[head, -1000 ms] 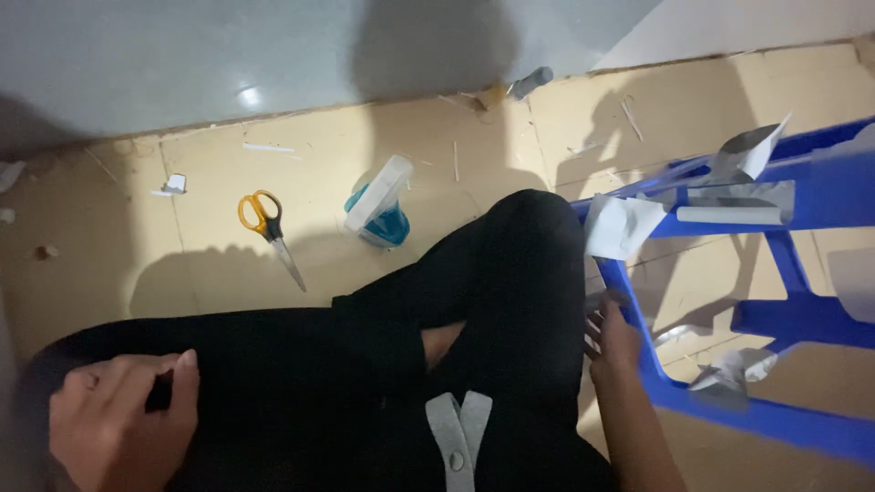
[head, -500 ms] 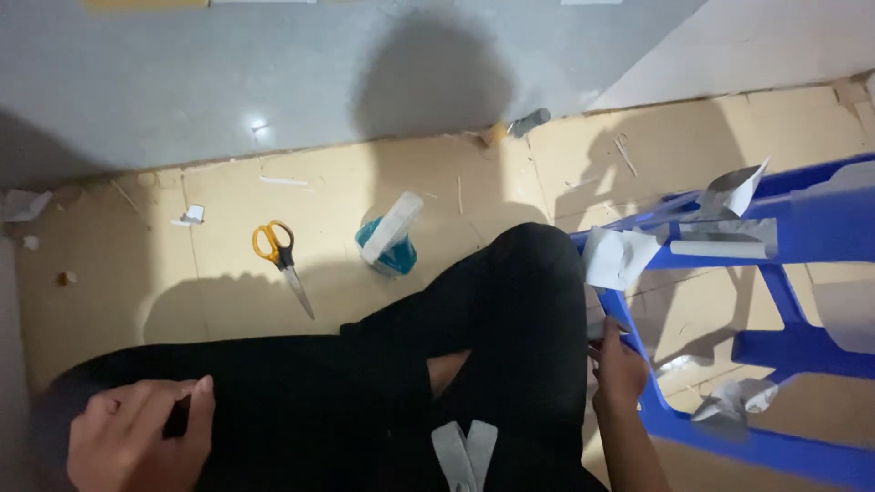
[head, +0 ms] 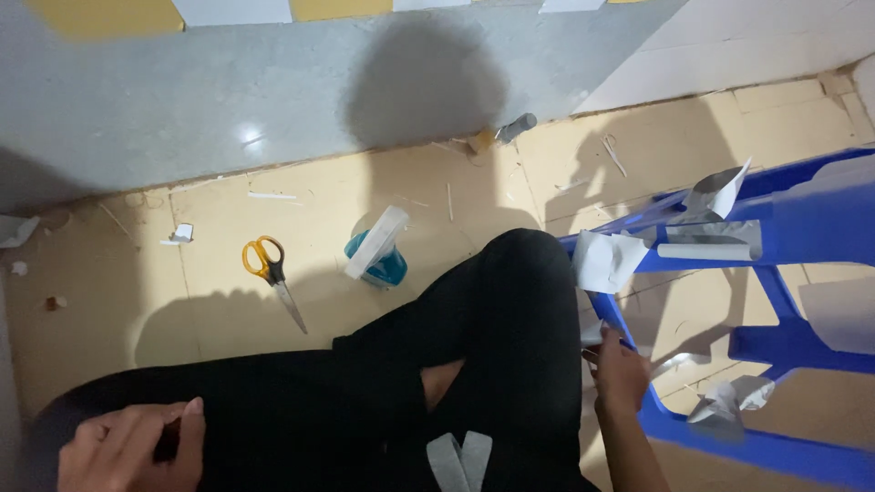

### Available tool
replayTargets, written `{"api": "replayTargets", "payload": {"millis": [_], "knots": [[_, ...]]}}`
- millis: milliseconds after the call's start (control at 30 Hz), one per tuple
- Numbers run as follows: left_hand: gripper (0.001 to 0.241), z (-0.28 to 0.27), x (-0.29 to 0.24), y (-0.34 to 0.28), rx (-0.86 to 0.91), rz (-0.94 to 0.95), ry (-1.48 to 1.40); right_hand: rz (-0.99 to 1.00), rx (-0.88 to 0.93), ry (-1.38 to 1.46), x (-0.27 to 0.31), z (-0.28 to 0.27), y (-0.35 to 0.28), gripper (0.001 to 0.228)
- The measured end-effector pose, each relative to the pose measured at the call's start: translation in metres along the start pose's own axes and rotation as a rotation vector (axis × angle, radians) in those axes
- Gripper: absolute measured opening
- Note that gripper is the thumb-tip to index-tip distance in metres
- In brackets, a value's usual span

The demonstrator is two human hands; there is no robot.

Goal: Applying decorative wall stickers to a tiled surface using a squeegee

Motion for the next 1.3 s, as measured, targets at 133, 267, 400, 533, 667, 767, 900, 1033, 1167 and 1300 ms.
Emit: {"api": "replayTargets", "payload": {"millis": [133,267,400,533,667,767,900,1033,1167,1300], "knots": [[0.014,0.010,0.006,-0.002,0.062,-0.042,0.125,0.036,0.022,-0.081,-0.001,-0.002,0.003,0.066],[0.015,0.016,0.014,-0.004,0.061,-0.025,0.094,-0.013,-0.007,0.029,0.004,-0.007,0.001,0.054],[0.016,0.005,0.003,0.002,-0.017,0.045,-0.002,-0.012,0.032,0.127,-0.012,-0.011,0.018,0.047],[0.017,0.010,0.011,-0.002,0.038,-0.050,0.038,0.011,0.096,0.214,-0.013,-0.015,0.017,0.045],[0.014,0.021,0.016,-0.007,0.065,-0.036,0.090,0.044,0.178,0.137,0.008,-0.017,-0.010,0.048],[0.015,0.015,0.012,-0.001,0.035,-0.021,0.047,0.058,0.252,0.183,0.024,-0.024,-0.038,0.046],[0.012,0.021,0.014,-0.007,-0.066,-0.069,-0.056,-0.045,0.348,0.279,0.057,-0.031,-0.077,0.048],[0.018,0.019,-0.001,0.025,0.012,-0.035,-0.272,-0.107,0.547,0.453,0.087,-0.020,-0.090,0.062],[0.025,-0.070,-0.177,0.083,-0.102,0.442,-0.277,-0.059,0.775,0.597,0.115,0.011,-0.133,0.062],[0.024,-0.168,-0.289,0.102,-0.120,0.736,-0.488,-0.456,0.985,0.549,0.130,0.029,-0.170,0.049]]}}
Point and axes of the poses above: each hand's wrist, its own y-axis towards the middle knuckle, its own z-axis out of the palm, x = y × z, the point moved 8 cm from there along y, towards the middle knuckle, and after that the axes turned 12 degrees about x, right-handed, at the moved point
